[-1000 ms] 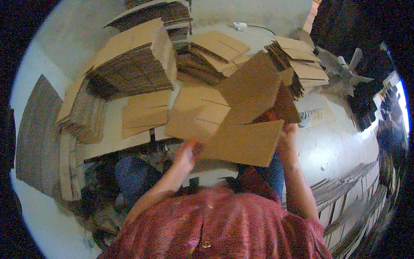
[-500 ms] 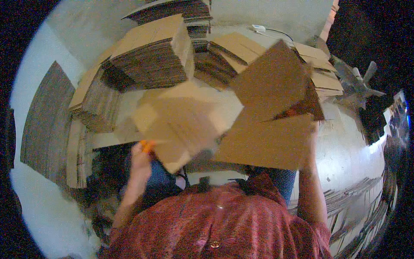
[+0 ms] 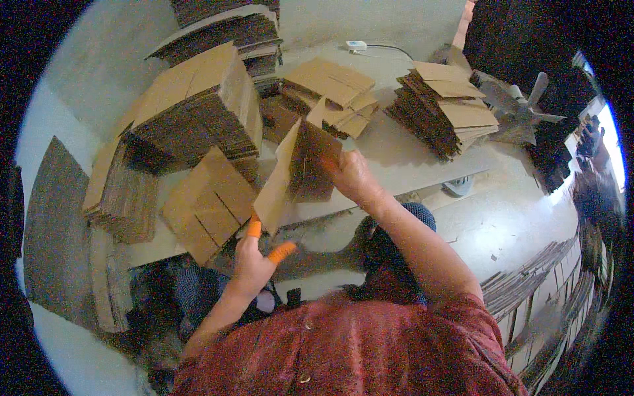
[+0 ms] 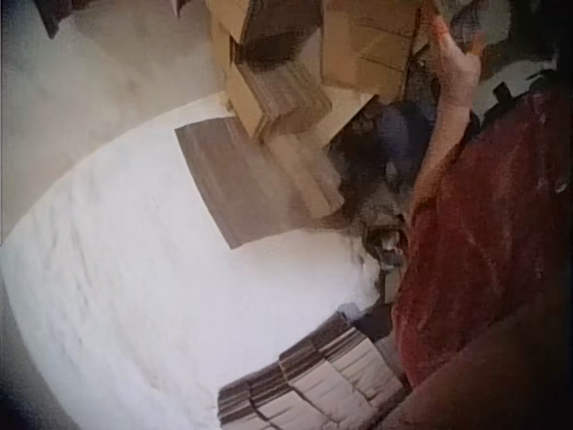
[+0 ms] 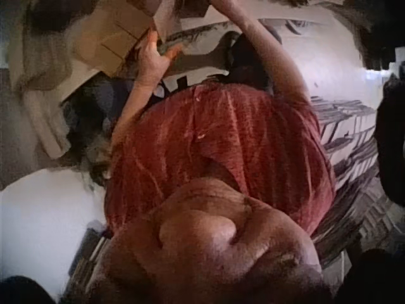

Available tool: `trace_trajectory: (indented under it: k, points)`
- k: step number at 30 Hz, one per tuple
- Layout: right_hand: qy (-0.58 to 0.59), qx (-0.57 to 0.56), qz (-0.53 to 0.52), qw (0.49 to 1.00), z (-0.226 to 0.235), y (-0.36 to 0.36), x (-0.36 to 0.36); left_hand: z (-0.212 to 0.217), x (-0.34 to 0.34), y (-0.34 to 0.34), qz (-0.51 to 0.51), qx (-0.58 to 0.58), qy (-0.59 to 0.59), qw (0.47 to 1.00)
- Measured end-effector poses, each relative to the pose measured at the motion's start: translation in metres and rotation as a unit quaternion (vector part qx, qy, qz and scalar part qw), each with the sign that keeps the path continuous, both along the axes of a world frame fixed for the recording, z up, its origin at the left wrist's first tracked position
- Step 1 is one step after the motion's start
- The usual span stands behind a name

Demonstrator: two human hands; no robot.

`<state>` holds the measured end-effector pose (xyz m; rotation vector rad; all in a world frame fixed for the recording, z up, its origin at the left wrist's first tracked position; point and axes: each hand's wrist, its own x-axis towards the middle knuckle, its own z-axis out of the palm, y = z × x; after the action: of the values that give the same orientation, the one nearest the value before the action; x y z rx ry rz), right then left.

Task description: The person sits on the floor and uses an orange utility knife to cut rectangular pieces of cardboard. They repeatedly pick up a piece, score it along a line, and separate it into smaller sections, stacking the finished pieces to the right.

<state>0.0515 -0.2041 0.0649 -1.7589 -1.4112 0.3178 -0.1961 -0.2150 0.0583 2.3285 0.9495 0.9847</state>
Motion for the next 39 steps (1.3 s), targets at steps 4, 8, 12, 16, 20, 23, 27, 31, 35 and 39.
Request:
trace_trajectory:
  k: [4, 8, 12, 16, 20, 23, 27, 31, 35, 39]
  points:
    - [-0.063, -0.120, 0.025, 0.990, 0.042, -0.013, -0.004, -0.027, 0.008, 0.035, 0.076, -0.132, -0.060, 0.986]
    - [0.013, 0.129, -0.002, 0.992, 0.024, 0.006, 0.051, -0.035, 0.009, 0.035, 0.087, -0.094, -0.148, 0.981]
    - [-0.118, 0.088, -0.102, 0.984, 0.049, 0.074, 0.124, -0.038, 0.004, 0.036, 0.100, -0.196, -0.174, 0.960]
    - [-0.327, -0.064, -0.170, 0.928, 0.038, 0.144, 0.159, -0.018, 0.006, 0.040, 0.126, -0.166, -0.113, 0.971]
    - [-0.263, -0.202, -0.111, 0.937, 0.036, 0.185, 0.164, -0.027, -0.002, 0.045, 0.167, -0.208, -0.090, 0.960]
    - [-0.218, -0.194, -0.107, 0.951, 0.028, 0.196, 0.186, -0.031, -0.005, 0.047, 0.173, -0.215, -0.053, 0.960]
    - [-0.225, -0.171, -0.095, 0.954, 0.042, 0.191, 0.192, -0.023, 0.002, 0.044, 0.155, -0.225, -0.140, 0.952]
    - [-0.262, -0.101, -0.157, 0.947, 0.040, 0.176, 0.218, -0.022, 0.006, 0.045, 0.131, -0.160, -0.119, 0.971]
    - [-0.195, -0.127, -0.178, 0.956, 0.048, 0.168, 0.222, -0.027, 0.006, 0.044, 0.117, -0.163, -0.134, 0.970]
    - [-0.158, -0.050, -0.166, 0.972, 0.036, 0.167, 0.251, -0.037, 0.007, 0.046, 0.107, -0.178, -0.178, 0.962]
